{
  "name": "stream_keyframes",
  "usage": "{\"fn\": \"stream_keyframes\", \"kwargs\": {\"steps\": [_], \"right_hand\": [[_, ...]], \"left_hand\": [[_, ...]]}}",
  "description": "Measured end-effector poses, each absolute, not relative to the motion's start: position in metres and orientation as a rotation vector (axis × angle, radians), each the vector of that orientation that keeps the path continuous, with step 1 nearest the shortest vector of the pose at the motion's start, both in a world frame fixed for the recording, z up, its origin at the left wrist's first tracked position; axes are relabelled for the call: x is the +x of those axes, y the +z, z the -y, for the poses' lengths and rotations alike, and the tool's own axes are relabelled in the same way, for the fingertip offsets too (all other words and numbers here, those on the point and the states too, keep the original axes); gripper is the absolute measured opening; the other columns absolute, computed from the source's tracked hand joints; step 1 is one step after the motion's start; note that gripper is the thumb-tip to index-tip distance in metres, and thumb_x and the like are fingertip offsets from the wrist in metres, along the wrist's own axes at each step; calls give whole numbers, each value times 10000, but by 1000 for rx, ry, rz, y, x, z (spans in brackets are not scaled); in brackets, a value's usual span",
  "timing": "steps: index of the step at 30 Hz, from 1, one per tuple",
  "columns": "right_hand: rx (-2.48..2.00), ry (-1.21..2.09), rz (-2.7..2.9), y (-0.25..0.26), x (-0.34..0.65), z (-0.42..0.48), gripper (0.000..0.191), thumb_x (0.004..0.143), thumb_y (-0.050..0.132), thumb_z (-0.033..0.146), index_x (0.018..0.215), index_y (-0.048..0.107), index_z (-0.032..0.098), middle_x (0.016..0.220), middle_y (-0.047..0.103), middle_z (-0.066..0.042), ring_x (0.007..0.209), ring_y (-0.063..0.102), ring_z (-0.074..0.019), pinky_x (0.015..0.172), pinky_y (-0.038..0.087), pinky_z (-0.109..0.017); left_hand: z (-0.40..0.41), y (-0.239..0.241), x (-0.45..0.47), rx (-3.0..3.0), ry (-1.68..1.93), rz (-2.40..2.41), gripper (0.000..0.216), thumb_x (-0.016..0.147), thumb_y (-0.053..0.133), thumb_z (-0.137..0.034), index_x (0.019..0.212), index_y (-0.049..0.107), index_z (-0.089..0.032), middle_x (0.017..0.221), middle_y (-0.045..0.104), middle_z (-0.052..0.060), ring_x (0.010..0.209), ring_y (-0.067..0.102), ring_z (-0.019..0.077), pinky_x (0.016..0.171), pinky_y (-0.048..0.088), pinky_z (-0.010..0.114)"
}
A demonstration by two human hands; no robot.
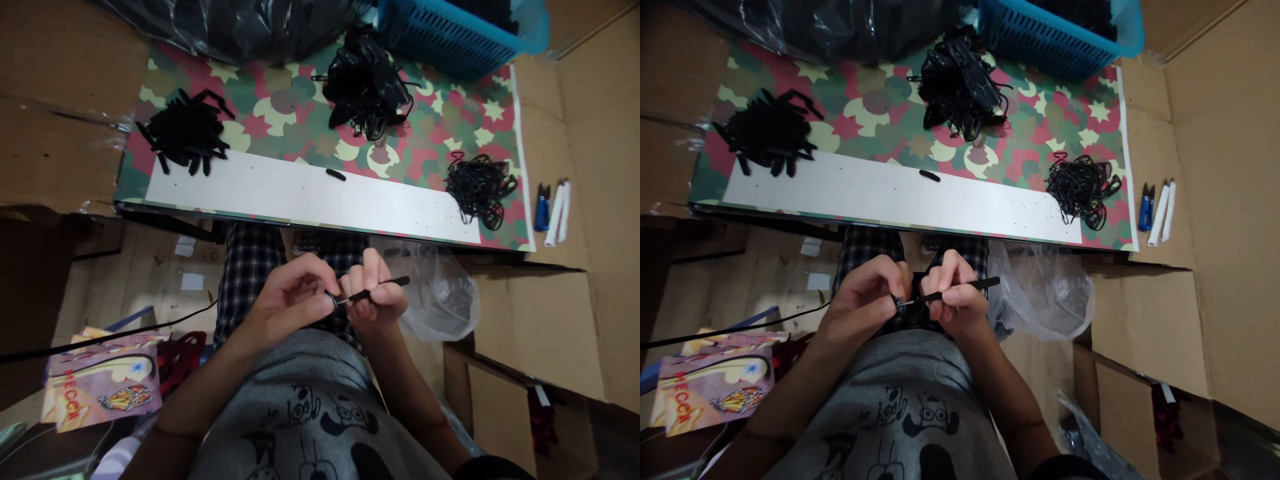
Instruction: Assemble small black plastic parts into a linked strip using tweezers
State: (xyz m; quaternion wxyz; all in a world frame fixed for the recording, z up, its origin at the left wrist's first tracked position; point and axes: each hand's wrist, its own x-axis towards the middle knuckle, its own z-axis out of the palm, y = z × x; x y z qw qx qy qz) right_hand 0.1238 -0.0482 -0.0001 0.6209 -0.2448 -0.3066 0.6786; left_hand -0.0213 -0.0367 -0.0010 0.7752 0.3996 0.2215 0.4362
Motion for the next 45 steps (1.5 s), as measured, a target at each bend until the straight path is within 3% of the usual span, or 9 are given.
{"fn": "stream_keyframes", "kwargs": {"steps": [11,20,24,27,30,38,45], "right_hand": [[-501,1649,567,-3,119,48,171,707,569,193,649,413,232,418,429,104,303,218,-75,343,248,-184],[-484,1546,687,-5,121,41,228,760,617,217,675,407,239,427,348,117,306,186,-79,307,214,-189],[-703,1318,835,-4,134,49,91,927,577,346,878,584,269,510,500,101,295,254,-79,304,228,-199],[-1066,1096,1191,6,147,59,103,963,593,322,1034,655,280,691,661,34,454,512,-120,406,384,-230],[-1109,928,1644,17,153,64,82,895,674,207,966,671,248,774,685,-2,650,623,-172,567,468,-299],[-1080,822,1698,18,147,57,52,903,611,198,875,630,237,713,627,12,599,557,-169,565,400,-331],[-1085,755,1799,24,149,55,116,878,567,133,809,586,224,681,597,19,613,523,-160,600,369,-339]], "left_hand": [[41,1,-17,782,899,-445,78,884,681,-257,891,629,-200,794,583,14,722,548,130,675,406,249],[41,0,-15,885,973,-535,107,863,704,-256,848,622,-189,726,512,-4,651,455,108,592,360,224],[39,1,-15,1023,1115,-610,80,854,705,-214,843,628,-193,737,527,-1,667,473,111,604,388,226],[39,3,-17,1153,1219,-680,66,851,691,-172,852,630,-195,744,541,-1,685,501,113,620,414,226],[39,4,-19,1278,1270,-721,86,848,675,-136,888,630,-197,761,565,-4,688,523,107,621,427,225],[41,-1,-20,1453,1284,-763,122,861,645,-118,947,619,-200,770,590,-3,676,536,113,613,429,248],[35,9,-30,1610,1143,-785,84,884,597,-128,870,654,-188,736,626,8,669,560,129,603,433,270]]}}
